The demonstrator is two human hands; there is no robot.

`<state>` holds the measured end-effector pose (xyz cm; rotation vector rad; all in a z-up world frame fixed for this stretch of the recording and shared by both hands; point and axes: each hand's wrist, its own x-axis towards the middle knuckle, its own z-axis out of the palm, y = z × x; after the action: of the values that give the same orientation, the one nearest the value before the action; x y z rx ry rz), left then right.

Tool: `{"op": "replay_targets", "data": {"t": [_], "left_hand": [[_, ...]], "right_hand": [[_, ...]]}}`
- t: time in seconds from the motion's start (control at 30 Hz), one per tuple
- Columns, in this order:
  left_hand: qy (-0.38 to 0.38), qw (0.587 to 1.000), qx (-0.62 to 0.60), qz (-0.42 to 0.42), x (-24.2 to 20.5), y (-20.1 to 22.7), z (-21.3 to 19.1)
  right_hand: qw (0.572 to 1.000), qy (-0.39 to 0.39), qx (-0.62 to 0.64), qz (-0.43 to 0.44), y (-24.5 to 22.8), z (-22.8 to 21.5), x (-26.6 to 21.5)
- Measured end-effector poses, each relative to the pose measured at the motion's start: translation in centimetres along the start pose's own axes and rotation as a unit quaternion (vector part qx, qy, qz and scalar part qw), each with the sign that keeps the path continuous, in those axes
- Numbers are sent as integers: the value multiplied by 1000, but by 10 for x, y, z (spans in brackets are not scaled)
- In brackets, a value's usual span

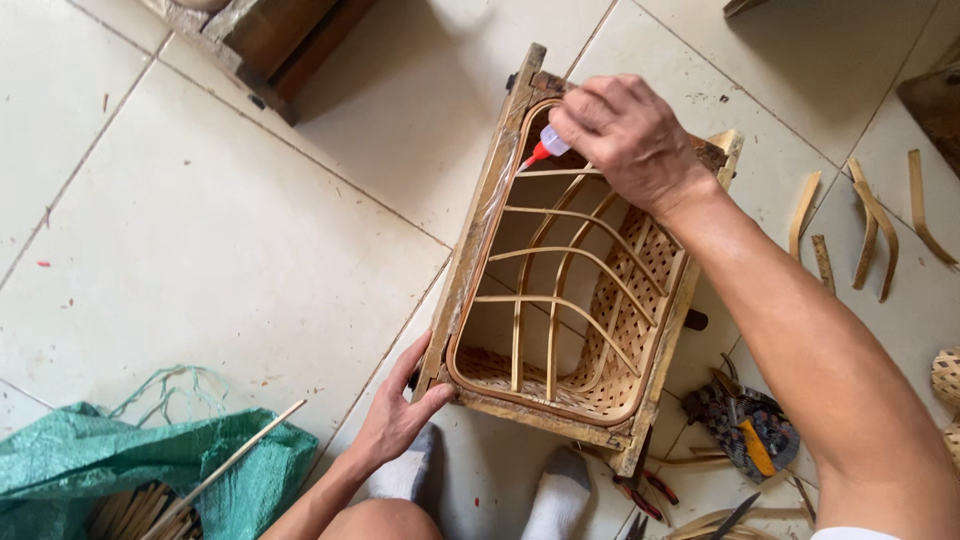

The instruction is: The person assembles a rectangular woven basket by applying glue to the frame and inserting curved bamboo strips. They use a hammer to secure the strips and adjust the basket's shape.

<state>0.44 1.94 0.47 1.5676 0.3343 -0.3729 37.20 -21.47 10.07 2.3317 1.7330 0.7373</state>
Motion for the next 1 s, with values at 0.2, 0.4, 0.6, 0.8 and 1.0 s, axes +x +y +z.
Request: {"op": "replay_targets", "data": {"t": [0.2, 0.4, 0.6, 0.8, 1.0], "left_hand": [[-11, 996, -46, -78, 44, 13, -32], [-70, 990, -96, -82, 174, 43, -59], [-51, 994, -54, -86, 297, 79, -23], [8, 986, -47, -159, 346, 89, 3], [1, 990, -89, -111, 362, 96, 11]], "right_hand": [[894, 17, 156, 419, 3, -26, -107], [588, -21, 273, 761, -34, -40, -283], [541, 0, 255, 801, -89, 20, -396], [557, 25, 204, 804, -122, 47, -413], [482, 143, 271, 821, -168, 3, -344]]}}
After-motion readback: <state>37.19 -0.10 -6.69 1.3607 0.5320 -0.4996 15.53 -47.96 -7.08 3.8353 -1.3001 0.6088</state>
